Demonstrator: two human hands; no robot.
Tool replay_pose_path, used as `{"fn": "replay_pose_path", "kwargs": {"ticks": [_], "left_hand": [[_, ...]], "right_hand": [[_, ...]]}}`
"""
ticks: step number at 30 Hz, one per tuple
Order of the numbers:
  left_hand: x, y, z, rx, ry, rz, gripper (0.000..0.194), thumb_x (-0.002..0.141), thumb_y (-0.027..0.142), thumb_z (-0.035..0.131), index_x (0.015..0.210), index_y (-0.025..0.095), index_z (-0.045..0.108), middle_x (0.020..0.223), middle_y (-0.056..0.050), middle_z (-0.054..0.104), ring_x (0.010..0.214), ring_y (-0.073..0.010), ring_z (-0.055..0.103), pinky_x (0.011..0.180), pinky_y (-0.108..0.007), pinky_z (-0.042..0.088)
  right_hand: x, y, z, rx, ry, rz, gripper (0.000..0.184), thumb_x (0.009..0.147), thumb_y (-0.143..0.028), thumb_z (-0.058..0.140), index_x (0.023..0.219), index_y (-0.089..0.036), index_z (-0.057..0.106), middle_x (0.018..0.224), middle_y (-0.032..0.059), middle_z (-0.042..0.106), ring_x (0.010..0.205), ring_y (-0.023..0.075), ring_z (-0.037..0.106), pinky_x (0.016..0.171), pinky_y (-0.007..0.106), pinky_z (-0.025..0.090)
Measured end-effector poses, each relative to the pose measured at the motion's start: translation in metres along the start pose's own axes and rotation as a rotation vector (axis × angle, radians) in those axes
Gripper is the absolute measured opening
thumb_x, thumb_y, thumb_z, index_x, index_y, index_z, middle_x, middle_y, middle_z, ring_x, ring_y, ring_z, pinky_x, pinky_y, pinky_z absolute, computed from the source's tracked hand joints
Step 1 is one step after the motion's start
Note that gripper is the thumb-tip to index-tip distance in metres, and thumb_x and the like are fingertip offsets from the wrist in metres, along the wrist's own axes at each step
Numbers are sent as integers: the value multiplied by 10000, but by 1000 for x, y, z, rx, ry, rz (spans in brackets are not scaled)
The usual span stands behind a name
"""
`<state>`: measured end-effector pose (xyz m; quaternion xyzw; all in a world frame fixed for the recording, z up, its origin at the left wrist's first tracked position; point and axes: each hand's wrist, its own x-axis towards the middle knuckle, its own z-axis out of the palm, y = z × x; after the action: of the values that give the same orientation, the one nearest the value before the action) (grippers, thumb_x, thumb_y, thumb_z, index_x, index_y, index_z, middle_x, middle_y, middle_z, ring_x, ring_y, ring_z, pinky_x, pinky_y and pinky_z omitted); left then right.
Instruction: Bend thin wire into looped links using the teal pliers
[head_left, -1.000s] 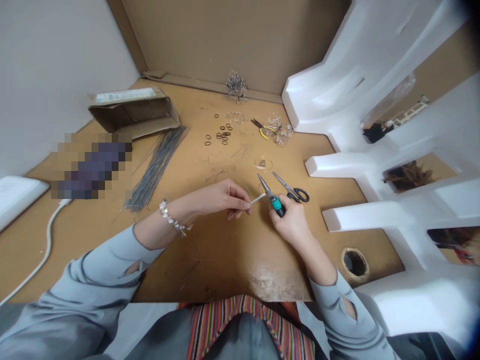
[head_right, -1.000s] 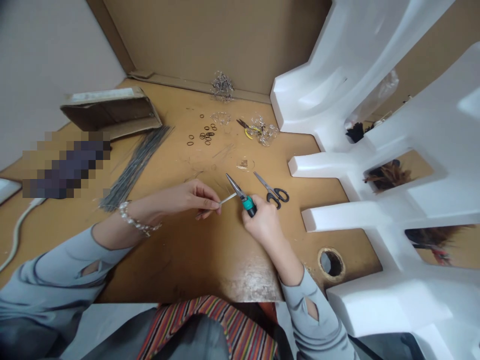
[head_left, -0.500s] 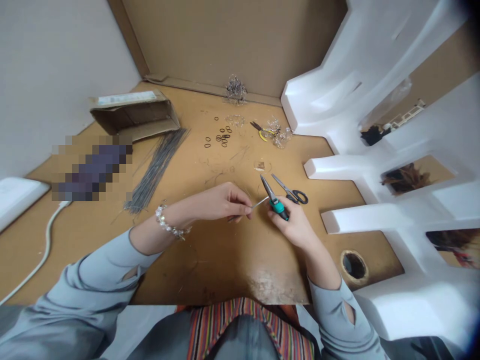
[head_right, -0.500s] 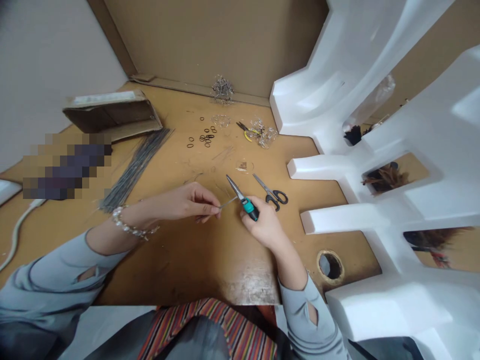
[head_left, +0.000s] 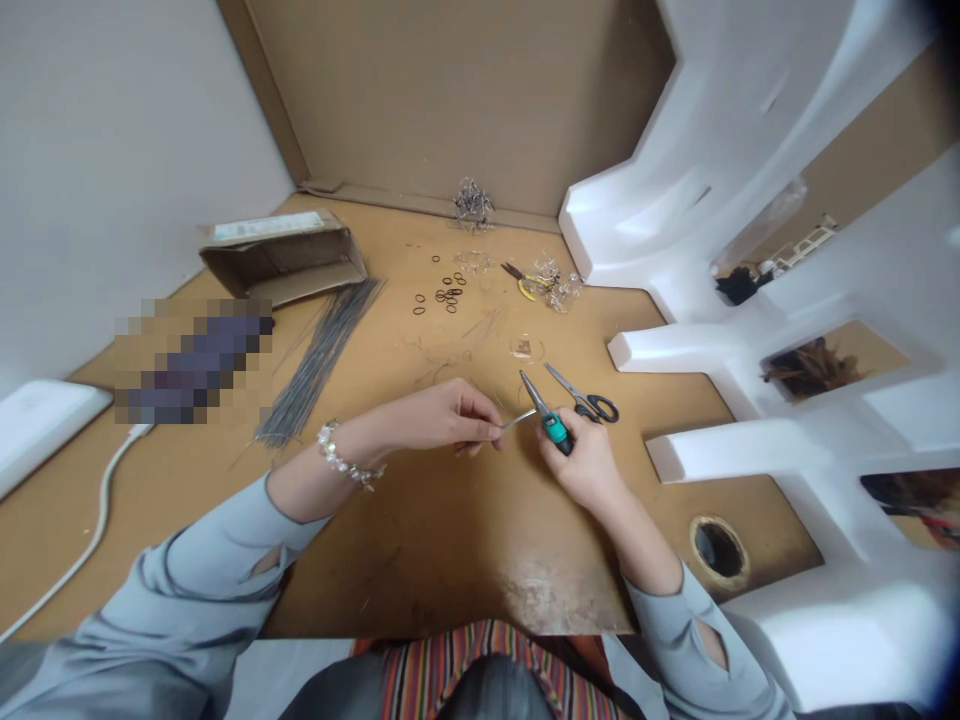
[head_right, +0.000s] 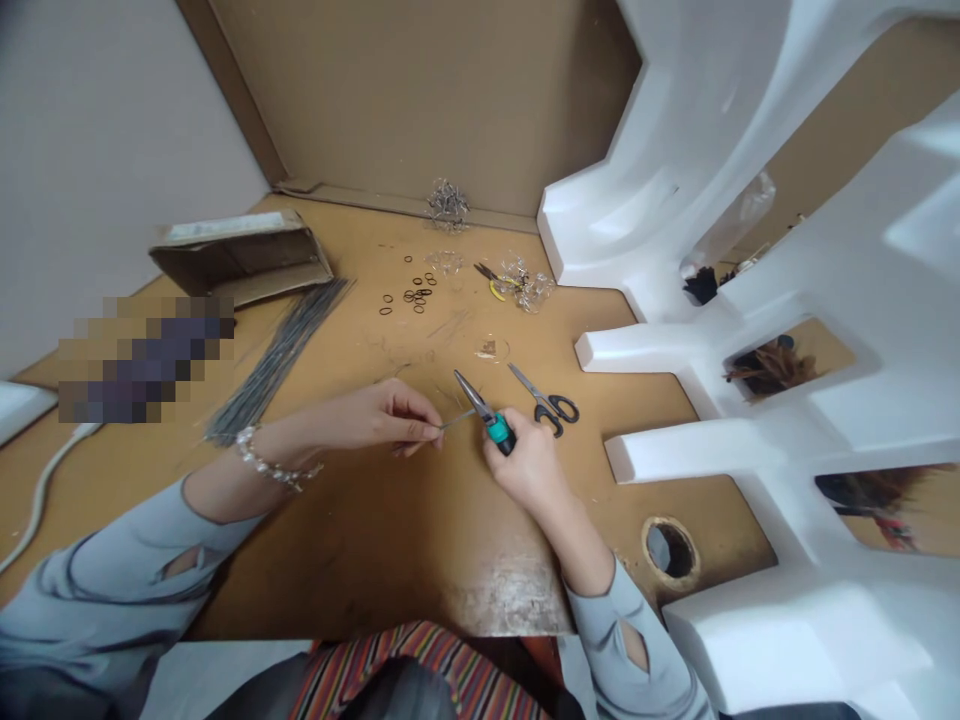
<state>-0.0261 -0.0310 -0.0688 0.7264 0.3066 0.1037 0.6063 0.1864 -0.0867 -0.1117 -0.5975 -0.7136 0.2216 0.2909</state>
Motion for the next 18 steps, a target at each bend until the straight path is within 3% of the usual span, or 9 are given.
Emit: {"fn": "replay_pose_path", "kwargs": {"ticks": [9, 14, 18], "left_hand": [[-6, 11, 2, 101, -54, 28, 319, 849, 362, 478, 885, 97, 651, 550, 13, 535, 484, -72, 448, 495, -182, 364], [-4, 10, 6, 152, 5, 60, 294, 844, 336, 491, 853, 97, 663, 719, -35, 623, 626, -94, 506, 589, -193, 385], [-3, 10, 10, 165, 30, 30, 315, 855, 351, 466, 909, 110, 661, 648, -15, 617, 545, -84, 458, 525, -189, 346]], "right_hand": [[1, -4, -6, 41, -76, -37, 32, 721, -195, 500, 691, -199, 488, 565, -54, 456, 520, 100, 437, 529, 200, 337], [0, -5, -8, 32, -95, -36, 61, 739, -207, 494, 678, -197, 490, 569, -51, 467, 535, 103, 449, 535, 201, 340], [-1, -6, -8, 12, -99, -30, 33, 730, -199, 501, 702, -197, 518, 601, -40, 506, 569, 115, 478, 564, 212, 351]]}}
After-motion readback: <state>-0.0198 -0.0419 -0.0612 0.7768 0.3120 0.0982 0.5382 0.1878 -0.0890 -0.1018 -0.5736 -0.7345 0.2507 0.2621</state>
